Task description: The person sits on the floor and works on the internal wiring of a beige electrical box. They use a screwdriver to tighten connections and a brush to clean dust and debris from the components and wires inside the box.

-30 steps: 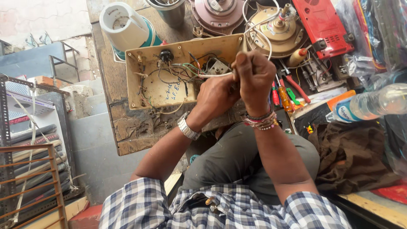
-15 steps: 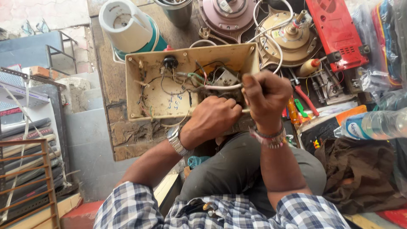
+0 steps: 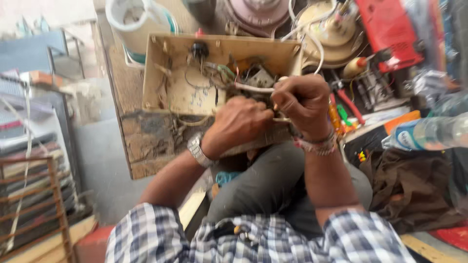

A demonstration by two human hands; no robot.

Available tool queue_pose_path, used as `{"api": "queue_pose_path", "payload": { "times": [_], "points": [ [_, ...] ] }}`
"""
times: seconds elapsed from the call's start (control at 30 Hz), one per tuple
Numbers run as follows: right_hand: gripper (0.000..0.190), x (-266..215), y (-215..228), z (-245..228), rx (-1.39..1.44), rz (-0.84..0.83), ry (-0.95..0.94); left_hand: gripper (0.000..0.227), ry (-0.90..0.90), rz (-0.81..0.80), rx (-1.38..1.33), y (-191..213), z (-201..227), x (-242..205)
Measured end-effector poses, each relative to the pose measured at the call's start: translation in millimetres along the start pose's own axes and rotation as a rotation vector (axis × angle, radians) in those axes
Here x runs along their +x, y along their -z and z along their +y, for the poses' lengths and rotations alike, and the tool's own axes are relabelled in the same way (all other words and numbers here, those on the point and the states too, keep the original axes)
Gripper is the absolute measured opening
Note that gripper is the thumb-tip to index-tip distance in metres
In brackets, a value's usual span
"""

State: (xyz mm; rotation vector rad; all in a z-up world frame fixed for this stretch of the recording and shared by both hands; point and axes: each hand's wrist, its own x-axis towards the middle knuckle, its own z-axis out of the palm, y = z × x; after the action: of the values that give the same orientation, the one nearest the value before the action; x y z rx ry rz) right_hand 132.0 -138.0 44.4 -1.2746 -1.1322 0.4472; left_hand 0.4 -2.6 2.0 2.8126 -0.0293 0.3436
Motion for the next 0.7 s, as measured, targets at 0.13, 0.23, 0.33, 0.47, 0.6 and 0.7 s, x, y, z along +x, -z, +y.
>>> {"api": "queue_pose_path", "payload": {
  "times": [0.13, 0.23, 0.33, 0.47, 0.6, 0.7],
  "points": [
    [0.024, -6, -35, 11, -0.037, 0.494, 0.055, 0.013, 0.004, 0.077, 0.004, 3, 8, 5],
    [0.028, -11, -39, 22, -0.377, 0.705, 0.140, 0.011, -0.004, 0.116, -0.035, 0, 12, -4],
    [0.026, -5, -33, 19, -0.307, 0.641, 0.177, 0.014, 0.021, 0.063, -0.021, 2, 11, 1],
    [0.026, -2, -15, 4, -0.148, 0.156, 0.256, 0.017, 0.019, 0.097, -0.062, 2, 11, 1],
    [0.026, -3, -14, 1, -0.195, 0.096, 0.302, 0.010, 0.017, 0.062, -0.034, 0, 8, 2],
    [0.028, -7, -30, 6, -0.341, 0.347, 0.331, 0.012, 0.007, 0.098, -0.081, 2, 8, 0]
  ]
}}
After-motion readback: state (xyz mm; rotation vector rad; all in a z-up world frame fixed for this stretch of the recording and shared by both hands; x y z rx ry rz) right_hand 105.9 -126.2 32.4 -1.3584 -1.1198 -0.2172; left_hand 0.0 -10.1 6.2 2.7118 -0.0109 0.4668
